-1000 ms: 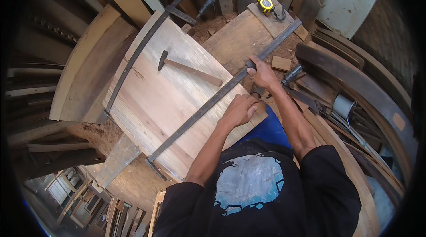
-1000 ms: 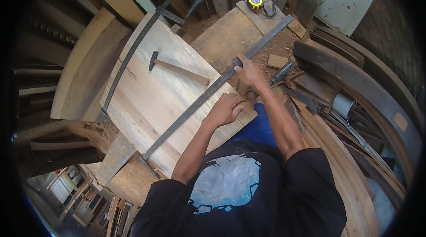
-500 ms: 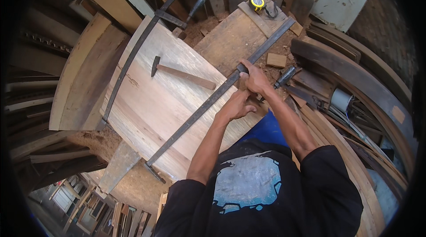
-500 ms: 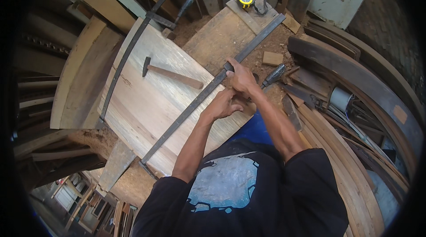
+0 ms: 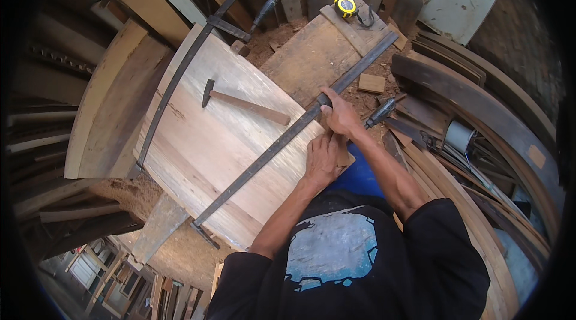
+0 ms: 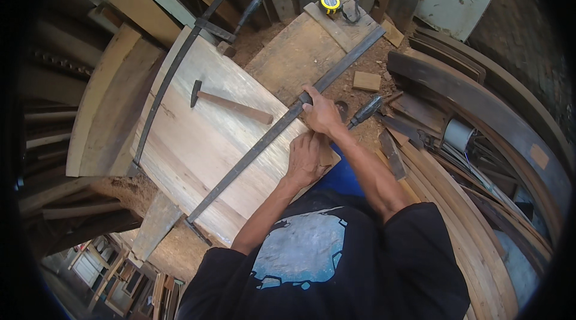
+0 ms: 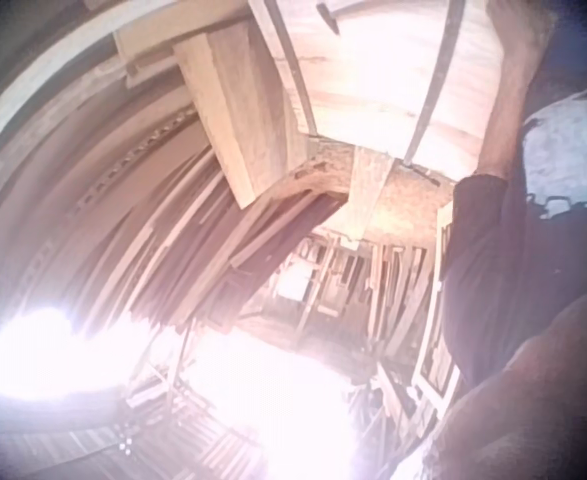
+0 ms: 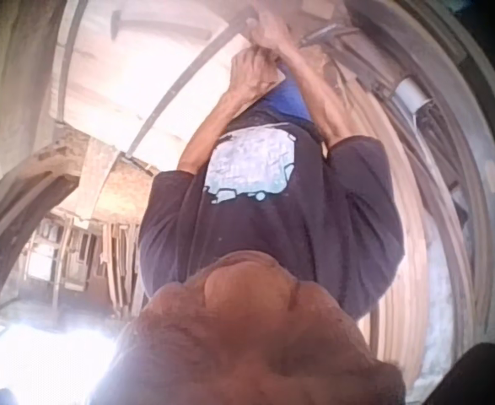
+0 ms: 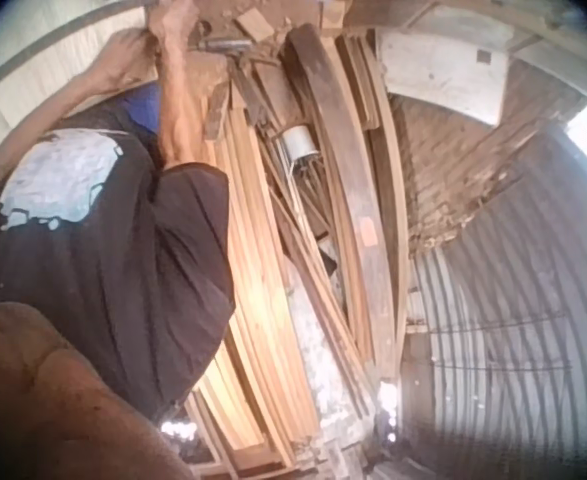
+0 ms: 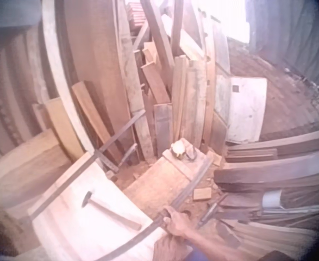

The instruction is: The person clamps several wood boards together using two long metal clamps, hammering wooden wedges into the clamps to tighten them.

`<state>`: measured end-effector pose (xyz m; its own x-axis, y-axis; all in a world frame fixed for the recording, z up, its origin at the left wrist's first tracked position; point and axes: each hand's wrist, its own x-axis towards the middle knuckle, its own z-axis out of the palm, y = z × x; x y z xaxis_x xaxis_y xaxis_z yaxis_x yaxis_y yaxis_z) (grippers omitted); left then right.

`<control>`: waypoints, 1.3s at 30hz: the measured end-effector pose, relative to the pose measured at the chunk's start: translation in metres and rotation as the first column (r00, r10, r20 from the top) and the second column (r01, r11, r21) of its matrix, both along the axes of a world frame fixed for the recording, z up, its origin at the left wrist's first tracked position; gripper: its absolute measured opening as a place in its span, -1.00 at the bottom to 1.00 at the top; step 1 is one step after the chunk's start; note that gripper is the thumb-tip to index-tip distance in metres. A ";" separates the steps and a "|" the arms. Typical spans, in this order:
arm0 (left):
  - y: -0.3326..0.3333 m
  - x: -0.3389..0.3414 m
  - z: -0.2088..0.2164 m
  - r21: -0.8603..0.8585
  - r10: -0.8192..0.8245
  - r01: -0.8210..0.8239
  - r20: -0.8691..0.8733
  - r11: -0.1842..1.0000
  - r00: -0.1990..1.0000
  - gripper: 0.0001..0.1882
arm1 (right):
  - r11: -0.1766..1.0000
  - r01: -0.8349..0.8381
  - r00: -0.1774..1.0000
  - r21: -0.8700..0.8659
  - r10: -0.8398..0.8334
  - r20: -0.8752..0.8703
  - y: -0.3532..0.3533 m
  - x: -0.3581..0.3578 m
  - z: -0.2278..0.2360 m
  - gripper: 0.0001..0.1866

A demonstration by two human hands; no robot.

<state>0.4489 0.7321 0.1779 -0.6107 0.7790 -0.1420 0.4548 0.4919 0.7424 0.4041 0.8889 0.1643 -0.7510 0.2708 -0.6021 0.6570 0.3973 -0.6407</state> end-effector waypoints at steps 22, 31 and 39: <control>0.040 0.044 -0.033 -0.073 0.305 -0.311 -0.078 0.948 0.949 0.17 | 0.996 -0.019 0.999 -0.088 0.014 -0.047 0.014 0.004 -0.011 -0.49; 0.034 0.002 0.006 -0.160 0.032 -0.035 -0.026 0.987 0.999 0.05 | 0.996 -0.024 0.991 -0.085 0.012 -0.130 0.020 0.010 -0.030 -0.48; 0.025 0.019 -0.021 -0.077 0.121 -0.124 -0.044 0.989 0.992 -0.01 | 0.989 -0.043 0.995 -0.145 0.029 -0.099 0.020 -0.008 -0.018 -0.52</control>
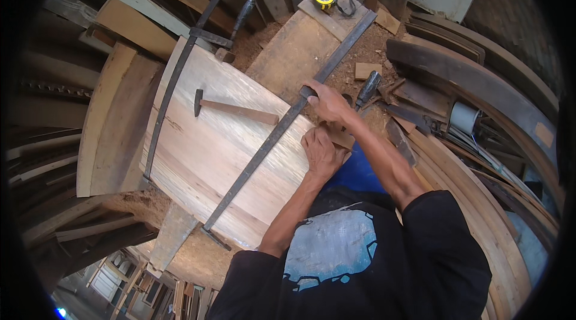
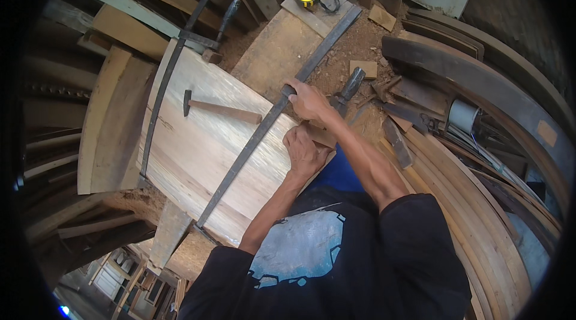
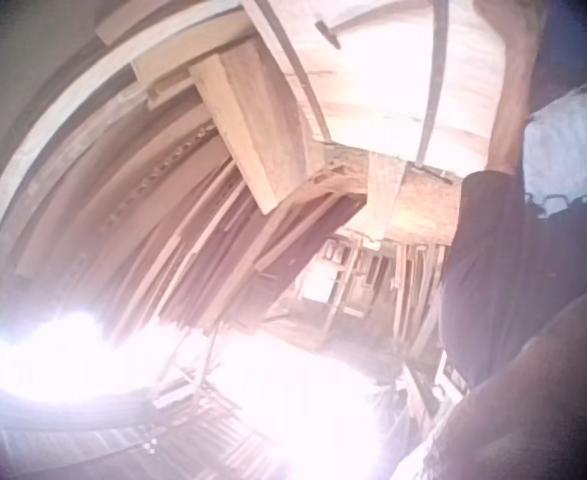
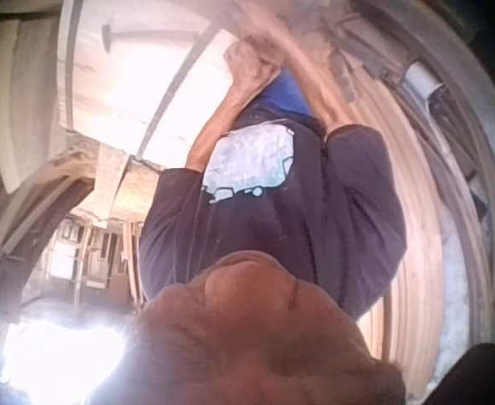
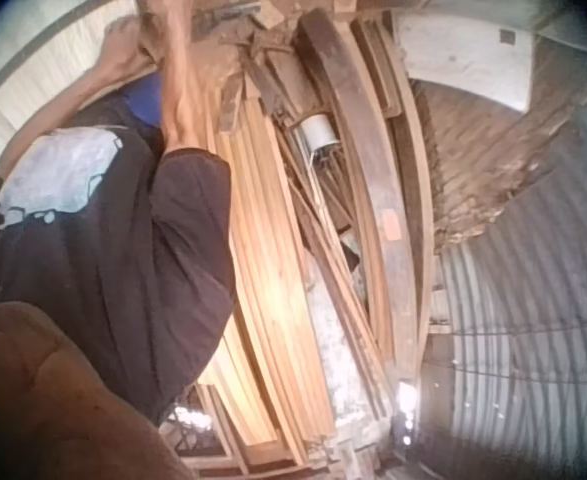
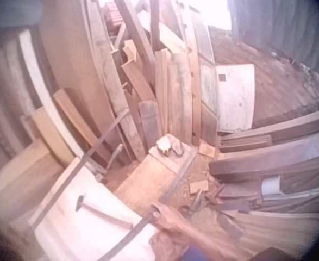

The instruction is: The person clamps several wood boards together using two long metal clamps, hammering wooden wedges into the clamps to tighten them.

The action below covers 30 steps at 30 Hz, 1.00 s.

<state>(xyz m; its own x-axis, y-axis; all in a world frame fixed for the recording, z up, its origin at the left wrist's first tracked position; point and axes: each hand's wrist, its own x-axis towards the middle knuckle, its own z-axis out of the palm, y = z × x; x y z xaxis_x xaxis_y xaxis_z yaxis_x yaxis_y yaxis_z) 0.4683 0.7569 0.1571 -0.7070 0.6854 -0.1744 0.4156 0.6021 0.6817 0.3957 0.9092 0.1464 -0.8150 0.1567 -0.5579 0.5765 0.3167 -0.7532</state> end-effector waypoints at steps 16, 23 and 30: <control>0.009 -0.009 0.025 -0.105 0.059 -0.067 -0.075 0.992 0.995 0.01 | 1.000 0.028 0.997 0.002 -0.028 -0.077 -0.001 0.000 -0.015 -0.52; 0.011 -0.016 0.024 -0.002 0.075 -0.075 0.086 0.997 0.993 -0.08 | 0.999 0.042 0.998 0.017 -0.041 -0.041 0.000 -0.001 -0.009 -0.52; 0.016 -0.008 0.001 0.134 0.114 -0.129 0.111 0.983 0.987 -0.04 | 1.000 -0.007 0.999 0.027 0.008 -0.031 0.007 -0.005 0.000 -0.52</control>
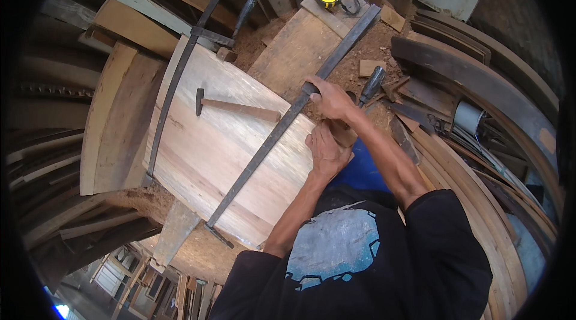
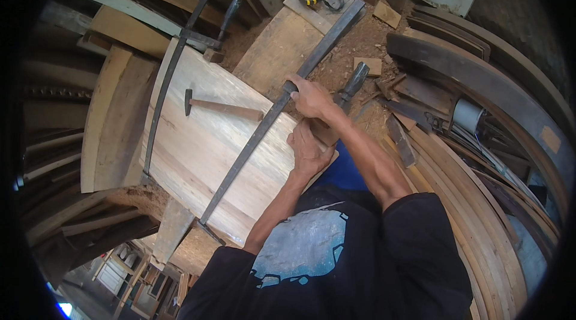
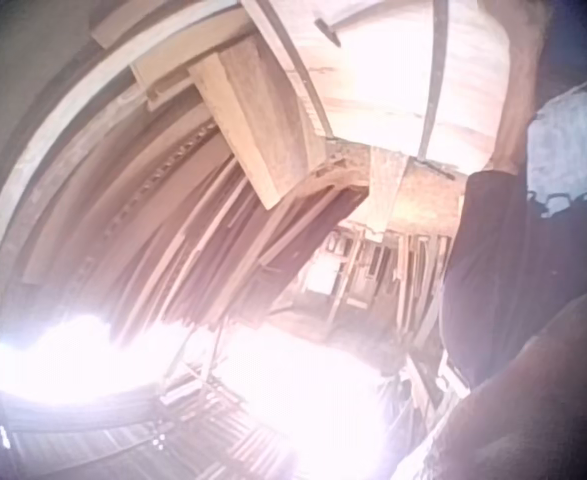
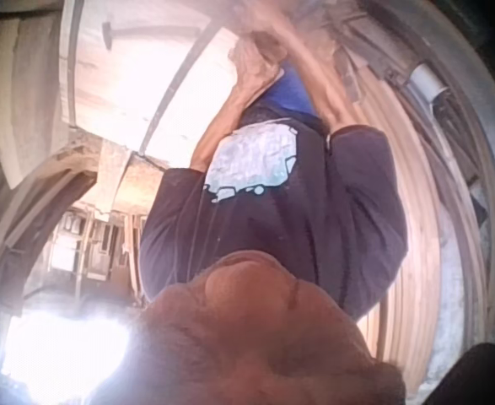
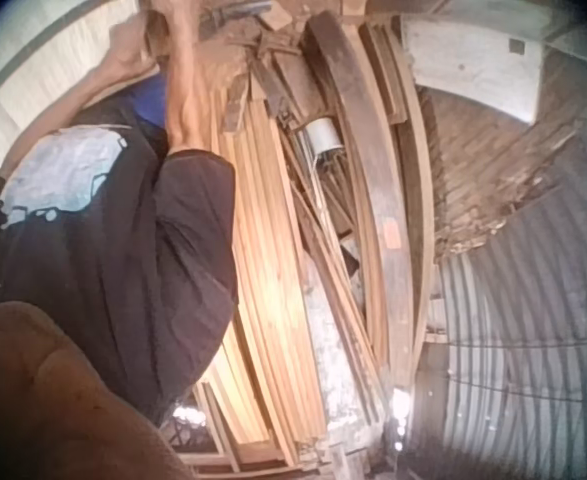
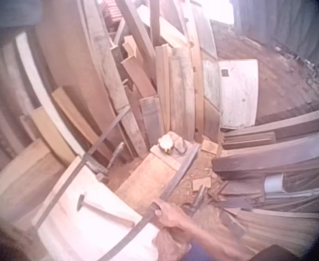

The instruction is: The person clamps several wood boards together using two long metal clamps, hammering wooden wedges into the clamps to tighten them.

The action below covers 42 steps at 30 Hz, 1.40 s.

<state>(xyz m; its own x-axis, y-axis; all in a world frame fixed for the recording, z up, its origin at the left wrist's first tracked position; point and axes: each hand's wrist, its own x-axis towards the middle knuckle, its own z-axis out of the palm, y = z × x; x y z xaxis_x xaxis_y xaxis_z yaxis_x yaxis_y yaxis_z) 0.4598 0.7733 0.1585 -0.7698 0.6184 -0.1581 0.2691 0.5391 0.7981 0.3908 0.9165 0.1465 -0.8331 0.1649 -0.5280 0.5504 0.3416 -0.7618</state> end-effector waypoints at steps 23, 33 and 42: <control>-0.007 -0.004 0.004 -0.290 -0.038 0.038 0.006 0.956 0.999 0.14 | 0.999 0.051 0.991 0.017 -0.049 -0.122 -0.014 0.018 -0.005 -0.44; -0.080 -0.005 0.011 -0.078 0.135 -0.137 -0.036 0.987 0.990 0.01 | 0.977 0.037 0.985 0.209 -0.001 -0.173 -0.045 0.015 -0.010 -0.53; -0.507 0.057 -0.014 -0.288 0.934 -0.952 -0.358 -0.106 0.004 -0.54 | 0.969 -0.014 0.987 0.245 0.053 -0.153 -0.047 0.016 -0.008 -0.43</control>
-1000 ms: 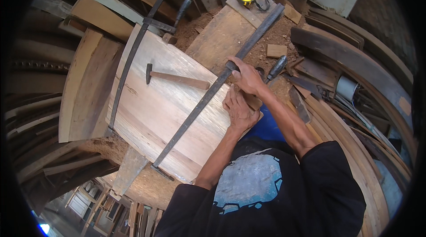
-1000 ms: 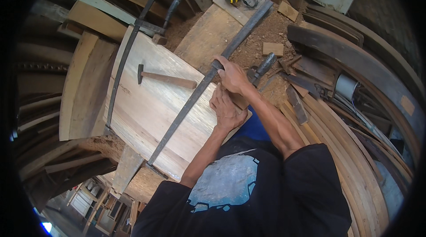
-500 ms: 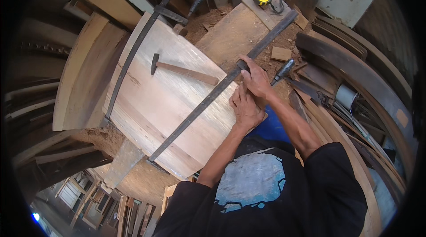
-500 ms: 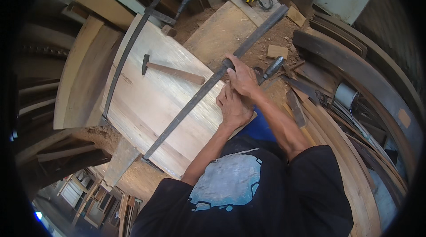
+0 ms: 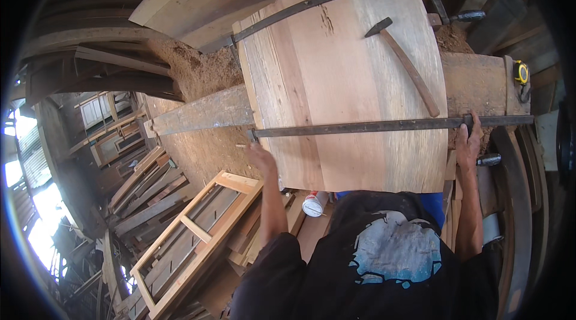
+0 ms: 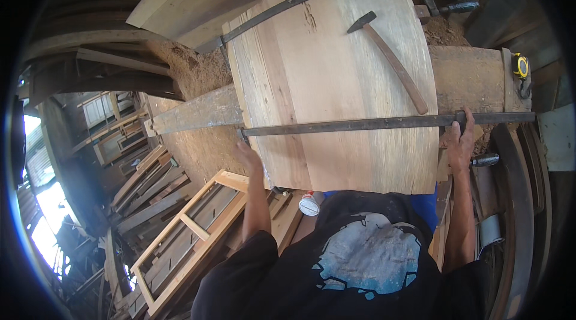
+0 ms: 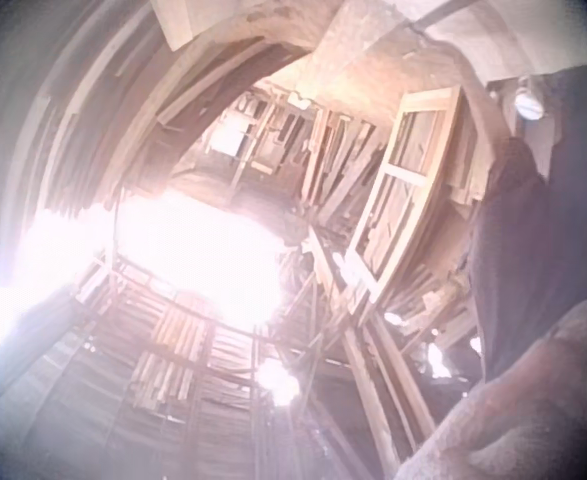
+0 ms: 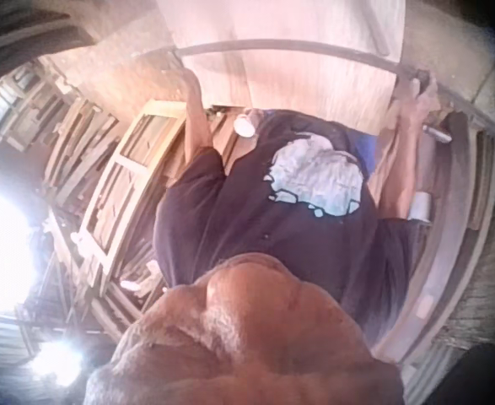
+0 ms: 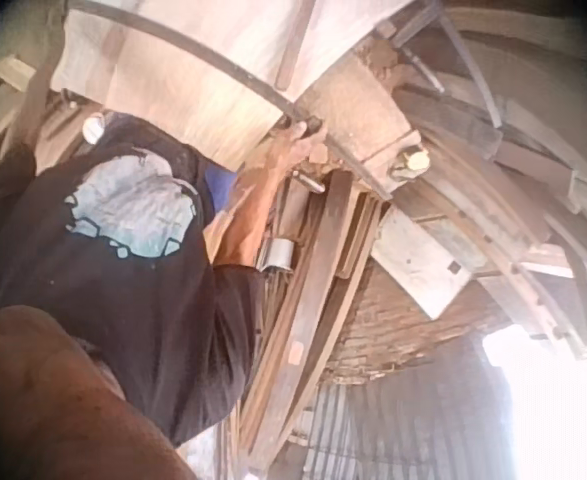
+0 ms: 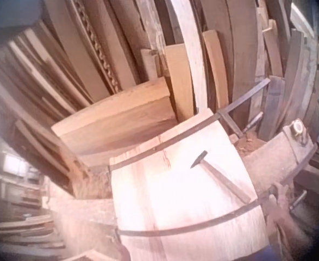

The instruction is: The person clamps several wood boards together using two long metal clamps, hammering wooden wedges into the clamps to tighten them.

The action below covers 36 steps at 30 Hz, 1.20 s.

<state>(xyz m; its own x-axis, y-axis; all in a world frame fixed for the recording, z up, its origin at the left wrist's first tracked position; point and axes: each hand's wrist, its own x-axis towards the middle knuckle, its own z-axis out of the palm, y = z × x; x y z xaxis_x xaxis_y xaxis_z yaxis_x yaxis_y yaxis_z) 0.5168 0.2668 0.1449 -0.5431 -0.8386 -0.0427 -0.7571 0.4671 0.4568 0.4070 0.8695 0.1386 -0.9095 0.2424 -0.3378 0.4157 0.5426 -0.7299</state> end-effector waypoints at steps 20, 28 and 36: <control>-0.122 0.077 -0.059 0.561 -0.003 0.008 -0.010 0.828 1.000 -0.19 | 0.999 0.010 0.986 -0.052 -0.001 0.165 -0.011 -0.019 0.012 -0.41; -0.110 0.099 -0.070 0.281 0.138 -0.209 0.254 0.937 0.957 -0.36 | 0.999 -0.038 0.986 -0.005 0.038 0.162 -0.007 -0.017 0.007 -0.38; -0.065 0.056 -0.043 0.002 0.149 -0.170 0.475 0.985 0.867 -0.31 | 0.996 -0.083 0.994 -0.016 0.084 0.077 0.012 -0.013 0.006 -0.32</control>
<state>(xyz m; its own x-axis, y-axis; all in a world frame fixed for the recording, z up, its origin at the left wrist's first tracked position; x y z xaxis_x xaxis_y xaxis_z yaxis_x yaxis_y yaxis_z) 0.5729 0.2023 0.1020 -0.3087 -0.9036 -0.2971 -0.9497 0.3103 0.0430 0.3944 0.8819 0.1448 -0.8971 0.1622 -0.4109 0.4254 0.5682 -0.7044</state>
